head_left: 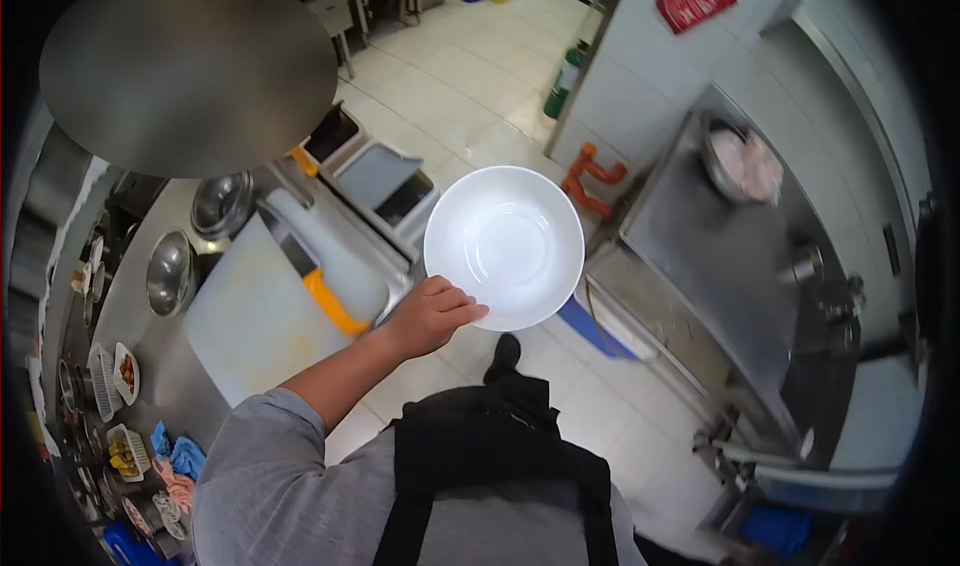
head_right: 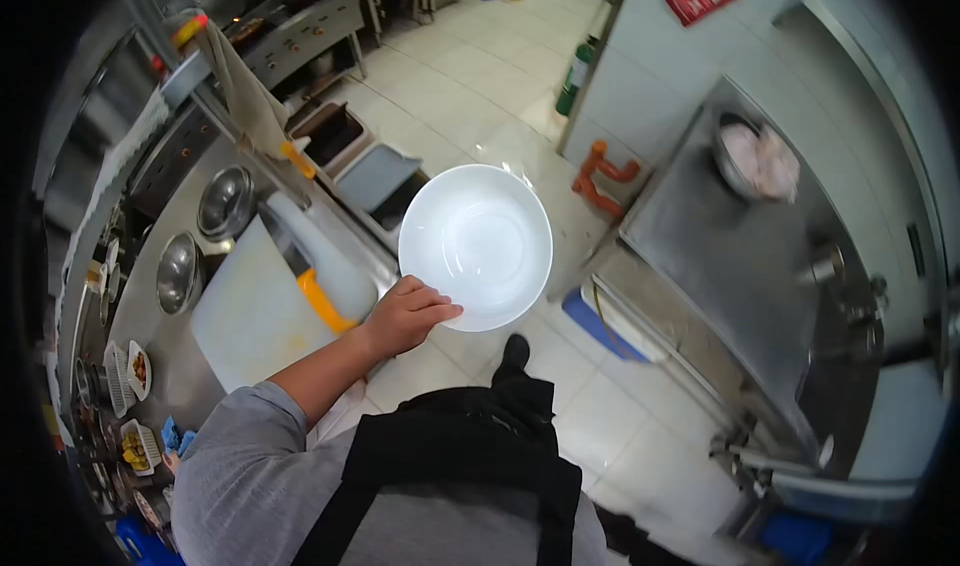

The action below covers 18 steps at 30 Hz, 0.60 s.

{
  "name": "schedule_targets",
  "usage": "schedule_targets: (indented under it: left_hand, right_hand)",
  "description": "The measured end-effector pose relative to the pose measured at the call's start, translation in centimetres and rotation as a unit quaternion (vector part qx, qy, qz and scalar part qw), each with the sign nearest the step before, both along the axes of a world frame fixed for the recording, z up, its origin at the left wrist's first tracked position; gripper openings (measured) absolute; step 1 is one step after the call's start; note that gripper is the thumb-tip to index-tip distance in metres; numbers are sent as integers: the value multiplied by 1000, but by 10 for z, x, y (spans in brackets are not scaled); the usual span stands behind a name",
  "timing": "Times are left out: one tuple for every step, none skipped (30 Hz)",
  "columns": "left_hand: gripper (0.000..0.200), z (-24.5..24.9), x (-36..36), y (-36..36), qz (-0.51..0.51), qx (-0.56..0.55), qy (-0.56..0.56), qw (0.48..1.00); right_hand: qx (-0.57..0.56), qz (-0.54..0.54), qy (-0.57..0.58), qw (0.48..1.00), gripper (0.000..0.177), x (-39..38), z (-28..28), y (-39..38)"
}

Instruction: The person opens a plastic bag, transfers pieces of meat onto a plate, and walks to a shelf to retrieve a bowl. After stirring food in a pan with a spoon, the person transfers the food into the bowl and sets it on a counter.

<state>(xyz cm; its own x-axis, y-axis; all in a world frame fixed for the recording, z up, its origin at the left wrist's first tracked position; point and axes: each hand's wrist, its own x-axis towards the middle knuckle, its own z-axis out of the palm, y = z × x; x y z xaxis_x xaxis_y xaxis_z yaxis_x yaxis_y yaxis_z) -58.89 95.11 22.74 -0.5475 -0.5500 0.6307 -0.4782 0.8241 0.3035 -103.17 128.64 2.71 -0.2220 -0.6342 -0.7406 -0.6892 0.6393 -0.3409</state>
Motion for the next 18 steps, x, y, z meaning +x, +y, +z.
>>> schedule_targets:
  left_hand:
    - [40, 3, -1, -27, 17, -11, 6, 1000]
    - [42, 4, -1, -53, 38, -10, 5, 999]
    - [42, 6, 1, -77, 56, -12, 3, 998]
    - [40, 10, 2, -96, 83, -8, 3, 997]
    - [37, 16, 4, -120, 111, -13, 1, 994]
    - [36, 21, 6, -138, 143, 2, 2, 990]
    - [36, 24, 8, -152, 157, 1, -2, 988]
    - [36, 27, 10, -170, 196, 15, 2, 981]
    - [35, 30, 15, -188, 234, 28, 8, 972]
    - [35, 33, 20, -202, 254, 36, 18, 966]
    - [35, 36, 25, -216, 269, 36, 23, 962]
    - [36, 37, 31, -229, 295, 35, 20, 955]
    - [36, 37, 37, -242, 323, 34, 16, 946]
    - [37, 37, 41, -255, 348, 38, 18, 937]
    - [37, 34, 46, -267, 364, 39, 22, 930]
    - [38, 30, 50, -282, 394, 44, 21, 918]
    - [39, 26, 56, -298, 423, 48, 20, 905]
    - [40, 19, 63, -317, 445, 52, 22, 894]
  right_hand:
    - [-4, 11, -3, 1000, 29, -10, -4, -36]
    - [-13, 28, -4, 1000, 29, -20, -9, -78]
    - [-26, 50, -4, 998, 29, -31, -12, -123]
    - [-44, 77, -4, 996, 29, -43, -14, -168]
    - [-75, 114, -1, 991, 30, -53, -16, -221]
    - [-111, 148, 7, 983, 30, -56, 0, -279]
    - [-141, 175, 18, 974, 30, -60, 18, -336]
    - [-187, 194, 26, 963, 31, -36, 90, -410]
    - [-233, 213, 36, 948, 31, -11, 161, -484]
    - [-306, 228, 14, 924, 31, -1, 187, -541]
    - [-358, 237, -16, 903, 30, 16, 216, -595]
    - [-408, 247, -48, 878, 30, 37, 241, -647]
    - [-433, 258, -73, 861, 29, 60, 258, -695]
    - [-455, 269, -100, 843, 29, 82, 268, -736]
    - [-451, 285, -105, 839, 29, 101, 269, -773]
    - [-418, 265, -156, 855, 30, 121, 261, -811]
    - [-382, 244, -206, 867, 31, 138, 249, -846]
    - [-380, 256, -211, 863, 31, 146, 227, -876]
